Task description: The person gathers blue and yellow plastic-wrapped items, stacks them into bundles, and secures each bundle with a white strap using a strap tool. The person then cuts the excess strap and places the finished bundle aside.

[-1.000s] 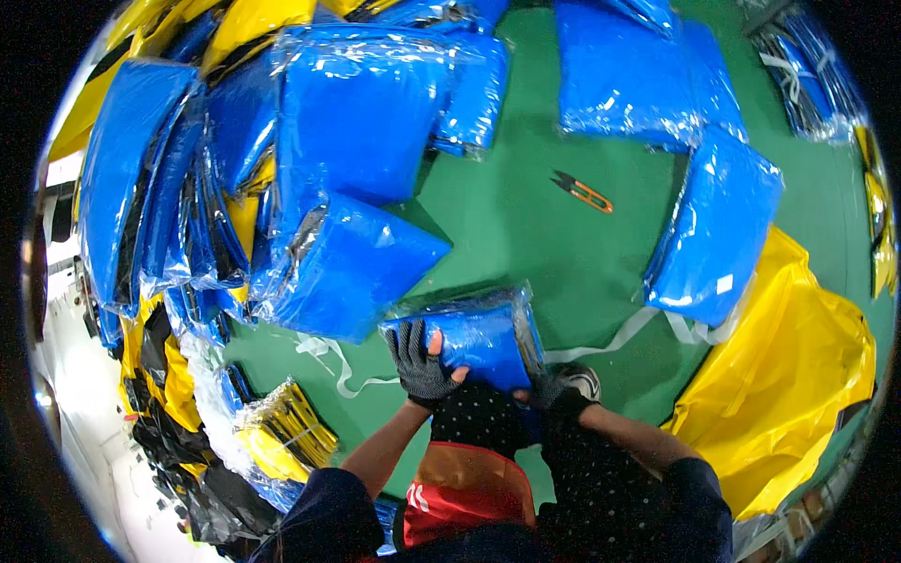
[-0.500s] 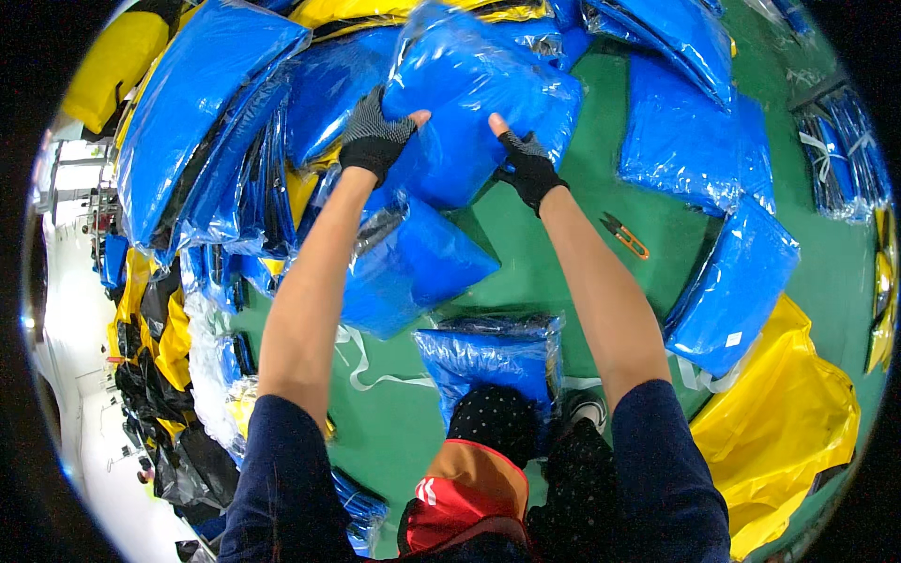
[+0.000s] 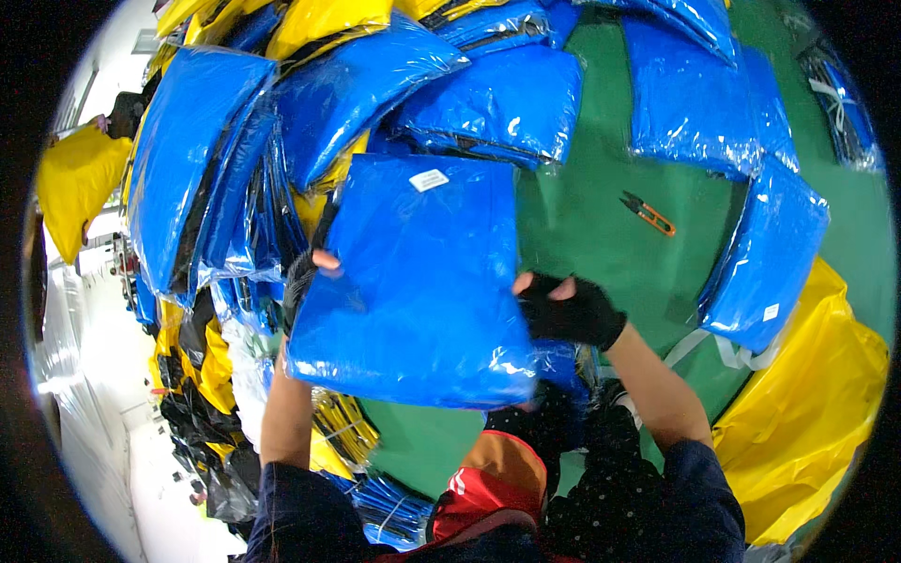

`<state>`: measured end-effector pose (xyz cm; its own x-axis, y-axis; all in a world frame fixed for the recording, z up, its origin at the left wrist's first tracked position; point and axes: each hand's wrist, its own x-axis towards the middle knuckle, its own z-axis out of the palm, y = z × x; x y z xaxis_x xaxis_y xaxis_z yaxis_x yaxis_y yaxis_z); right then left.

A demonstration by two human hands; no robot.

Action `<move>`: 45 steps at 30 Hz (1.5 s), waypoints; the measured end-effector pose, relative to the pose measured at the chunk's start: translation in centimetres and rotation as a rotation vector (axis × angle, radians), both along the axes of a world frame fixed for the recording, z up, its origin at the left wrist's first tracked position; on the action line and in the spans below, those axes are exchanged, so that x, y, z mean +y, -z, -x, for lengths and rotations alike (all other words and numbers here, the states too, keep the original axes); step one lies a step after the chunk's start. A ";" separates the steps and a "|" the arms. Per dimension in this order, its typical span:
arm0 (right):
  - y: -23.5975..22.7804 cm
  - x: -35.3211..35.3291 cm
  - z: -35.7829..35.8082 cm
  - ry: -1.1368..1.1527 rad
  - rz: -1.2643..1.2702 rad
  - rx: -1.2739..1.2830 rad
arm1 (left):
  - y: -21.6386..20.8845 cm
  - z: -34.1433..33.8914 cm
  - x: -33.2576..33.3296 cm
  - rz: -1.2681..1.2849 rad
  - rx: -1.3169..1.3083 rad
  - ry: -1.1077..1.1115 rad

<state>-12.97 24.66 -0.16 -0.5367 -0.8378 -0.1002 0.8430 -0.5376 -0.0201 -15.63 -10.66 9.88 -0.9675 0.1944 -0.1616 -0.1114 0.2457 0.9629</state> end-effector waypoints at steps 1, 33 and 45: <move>4.4 -1.3 -2.1 0.089 -0.234 0.151 | 0.6 -0.7 0.7 -0.239 -0.046 -0.014; -5.5 -7.6 17.2 -0.326 -1.491 2.158 | 20.6 -10.0 16.6 -0.954 -0.388 -0.713; 3.4 1.0 19.1 -0.379 -1.688 1.471 | 23.8 -1.9 19.6 -1.035 -0.495 -0.609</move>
